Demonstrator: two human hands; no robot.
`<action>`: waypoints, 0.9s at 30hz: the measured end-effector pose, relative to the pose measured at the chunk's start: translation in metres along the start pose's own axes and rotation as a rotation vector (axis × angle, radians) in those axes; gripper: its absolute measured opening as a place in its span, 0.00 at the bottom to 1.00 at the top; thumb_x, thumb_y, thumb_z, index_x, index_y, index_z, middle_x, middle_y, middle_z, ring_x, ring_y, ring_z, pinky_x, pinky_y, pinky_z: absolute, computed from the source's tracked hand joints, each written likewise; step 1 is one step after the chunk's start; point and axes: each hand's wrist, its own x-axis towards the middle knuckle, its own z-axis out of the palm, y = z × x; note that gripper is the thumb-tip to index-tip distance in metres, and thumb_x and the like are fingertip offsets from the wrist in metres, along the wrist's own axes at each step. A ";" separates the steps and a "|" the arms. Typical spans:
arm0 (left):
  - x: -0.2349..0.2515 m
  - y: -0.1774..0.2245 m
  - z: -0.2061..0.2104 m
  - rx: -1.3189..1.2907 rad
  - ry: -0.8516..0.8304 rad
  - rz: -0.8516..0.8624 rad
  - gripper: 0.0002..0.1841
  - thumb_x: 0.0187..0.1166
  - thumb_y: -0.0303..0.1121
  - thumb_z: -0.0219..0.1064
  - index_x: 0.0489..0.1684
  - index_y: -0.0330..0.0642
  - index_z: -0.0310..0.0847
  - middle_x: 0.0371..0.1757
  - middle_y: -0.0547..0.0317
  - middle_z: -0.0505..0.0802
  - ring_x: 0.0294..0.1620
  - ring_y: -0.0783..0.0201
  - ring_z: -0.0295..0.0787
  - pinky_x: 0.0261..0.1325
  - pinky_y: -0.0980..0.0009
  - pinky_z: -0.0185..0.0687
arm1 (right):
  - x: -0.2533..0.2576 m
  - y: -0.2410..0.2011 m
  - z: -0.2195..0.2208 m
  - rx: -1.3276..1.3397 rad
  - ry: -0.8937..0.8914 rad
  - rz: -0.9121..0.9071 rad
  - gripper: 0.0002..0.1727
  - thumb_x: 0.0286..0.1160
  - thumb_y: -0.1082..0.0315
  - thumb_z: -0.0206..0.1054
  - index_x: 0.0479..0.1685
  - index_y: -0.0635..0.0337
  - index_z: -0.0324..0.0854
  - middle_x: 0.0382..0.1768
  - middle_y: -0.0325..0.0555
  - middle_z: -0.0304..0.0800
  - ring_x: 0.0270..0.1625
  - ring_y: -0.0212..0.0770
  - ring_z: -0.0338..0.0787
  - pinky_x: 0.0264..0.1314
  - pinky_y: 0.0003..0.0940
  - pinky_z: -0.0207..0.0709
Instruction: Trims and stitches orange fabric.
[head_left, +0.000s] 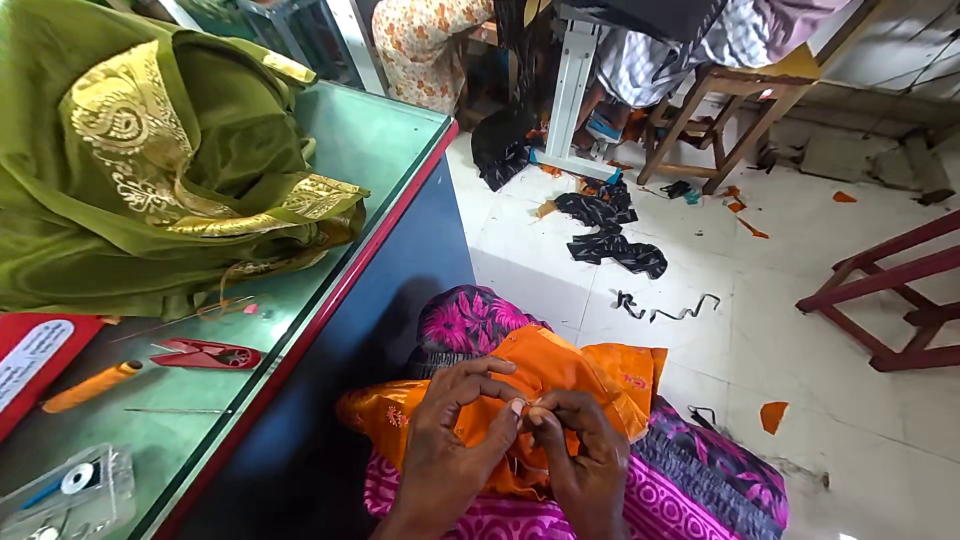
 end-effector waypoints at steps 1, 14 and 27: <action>0.000 0.000 0.000 -0.002 0.000 0.000 0.06 0.72 0.45 0.70 0.30 0.59 0.90 0.55 0.75 0.93 0.63 0.76 0.84 0.63 0.77 0.77 | 0.000 0.000 0.000 -0.004 0.003 -0.005 0.10 0.85 0.62 0.64 0.44 0.60 0.82 0.30 0.35 0.91 0.31 0.17 0.88 0.37 0.11 0.83; -0.001 0.002 0.001 -0.009 0.007 -0.005 0.06 0.71 0.45 0.70 0.29 0.59 0.91 0.54 0.76 0.93 0.63 0.77 0.84 0.64 0.77 0.76 | -0.001 -0.003 0.000 -0.016 0.022 -0.017 0.10 0.86 0.60 0.64 0.45 0.58 0.81 0.32 0.33 0.91 0.32 0.16 0.88 0.39 0.11 0.83; 0.000 0.001 -0.001 -0.015 -0.002 0.018 0.06 0.72 0.45 0.70 0.32 0.59 0.90 0.55 0.76 0.93 0.63 0.76 0.84 0.66 0.76 0.78 | 0.001 -0.001 -0.002 -0.031 0.052 -0.022 0.08 0.86 0.60 0.64 0.46 0.54 0.81 0.32 0.32 0.92 0.31 0.17 0.89 0.37 0.12 0.84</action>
